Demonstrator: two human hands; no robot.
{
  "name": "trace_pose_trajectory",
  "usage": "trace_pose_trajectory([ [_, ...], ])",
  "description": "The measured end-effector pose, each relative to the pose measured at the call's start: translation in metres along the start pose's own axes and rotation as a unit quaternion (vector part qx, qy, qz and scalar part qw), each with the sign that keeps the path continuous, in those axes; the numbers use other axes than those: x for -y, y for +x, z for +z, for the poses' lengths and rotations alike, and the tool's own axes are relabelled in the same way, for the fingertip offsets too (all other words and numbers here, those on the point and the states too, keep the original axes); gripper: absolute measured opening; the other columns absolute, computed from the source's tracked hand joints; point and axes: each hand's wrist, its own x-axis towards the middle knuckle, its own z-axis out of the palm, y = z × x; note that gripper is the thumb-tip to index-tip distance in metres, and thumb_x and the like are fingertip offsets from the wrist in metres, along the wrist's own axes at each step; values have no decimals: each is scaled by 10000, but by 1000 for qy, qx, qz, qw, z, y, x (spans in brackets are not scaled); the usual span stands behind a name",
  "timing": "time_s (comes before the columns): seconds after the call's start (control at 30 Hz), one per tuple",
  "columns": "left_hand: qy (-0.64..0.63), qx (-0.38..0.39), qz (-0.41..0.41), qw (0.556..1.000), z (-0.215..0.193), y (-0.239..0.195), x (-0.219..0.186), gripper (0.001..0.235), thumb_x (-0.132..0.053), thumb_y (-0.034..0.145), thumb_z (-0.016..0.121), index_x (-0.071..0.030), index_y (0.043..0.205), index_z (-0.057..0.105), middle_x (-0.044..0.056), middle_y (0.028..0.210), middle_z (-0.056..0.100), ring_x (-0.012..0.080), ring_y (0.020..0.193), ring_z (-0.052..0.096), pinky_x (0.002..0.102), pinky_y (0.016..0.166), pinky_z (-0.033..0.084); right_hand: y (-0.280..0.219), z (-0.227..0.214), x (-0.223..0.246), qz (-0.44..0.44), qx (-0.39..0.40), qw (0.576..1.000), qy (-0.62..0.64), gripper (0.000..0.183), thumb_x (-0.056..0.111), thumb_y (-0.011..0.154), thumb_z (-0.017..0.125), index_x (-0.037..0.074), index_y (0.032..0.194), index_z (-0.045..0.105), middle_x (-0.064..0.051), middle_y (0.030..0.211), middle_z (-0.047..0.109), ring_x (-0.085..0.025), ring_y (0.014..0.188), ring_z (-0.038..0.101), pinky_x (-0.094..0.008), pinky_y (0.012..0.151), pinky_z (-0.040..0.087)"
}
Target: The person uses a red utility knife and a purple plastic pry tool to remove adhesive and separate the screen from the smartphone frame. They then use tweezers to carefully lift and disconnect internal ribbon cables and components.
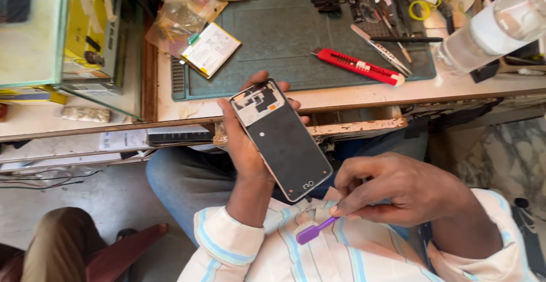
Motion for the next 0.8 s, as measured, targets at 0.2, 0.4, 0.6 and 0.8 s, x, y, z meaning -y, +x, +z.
trace_pose_trajectory([
  [0.2, 41, -9, 16, 999, -1, 0, -4, 720, -608, 1125, 286, -18, 1498, 462, 224, 1275, 623, 331, 1074, 696, 514, 877, 627, 4, 1, -4, 14, -97, 992, -78, 210, 62, 837, 815, 75, 1046, 803, -45, 937, 654, -129, 737, 668, -279, 577, 522],
  [0.4, 40, -3, 33, 999, -5, 0, -7, 715, -599, 1127, 285, -15, 1499, 463, 221, 1269, 627, 334, 1076, 700, 519, 875, 630, -2, 4, -8, 6, -40, 999, 4, 231, 32, 832, 822, 65, 1060, 803, -57, 966, 671, -121, 713, 660, -261, 546, 515],
  [0.6, 47, -13, 45, 998, -4, 0, -6, 713, -599, 1133, 292, -17, 1507, 461, 224, 1271, 626, 337, 1074, 699, 516, 880, 628, -3, 4, -16, 8, -110, 991, -76, 214, 64, 837, 813, 63, 1050, 800, -59, 942, 641, -114, 735, 636, -264, 561, 491],
  [0.8, 33, -15, 78, 996, -1, -1, -8, 709, -604, 1128, 301, -20, 1498, 460, 240, 1286, 620, 336, 1065, 702, 518, 879, 628, -10, 16, -26, -40, -101, 993, -35, 202, 71, 845, 829, 99, 1043, 798, -44, 965, 659, -92, 777, 635, -246, 590, 510],
])
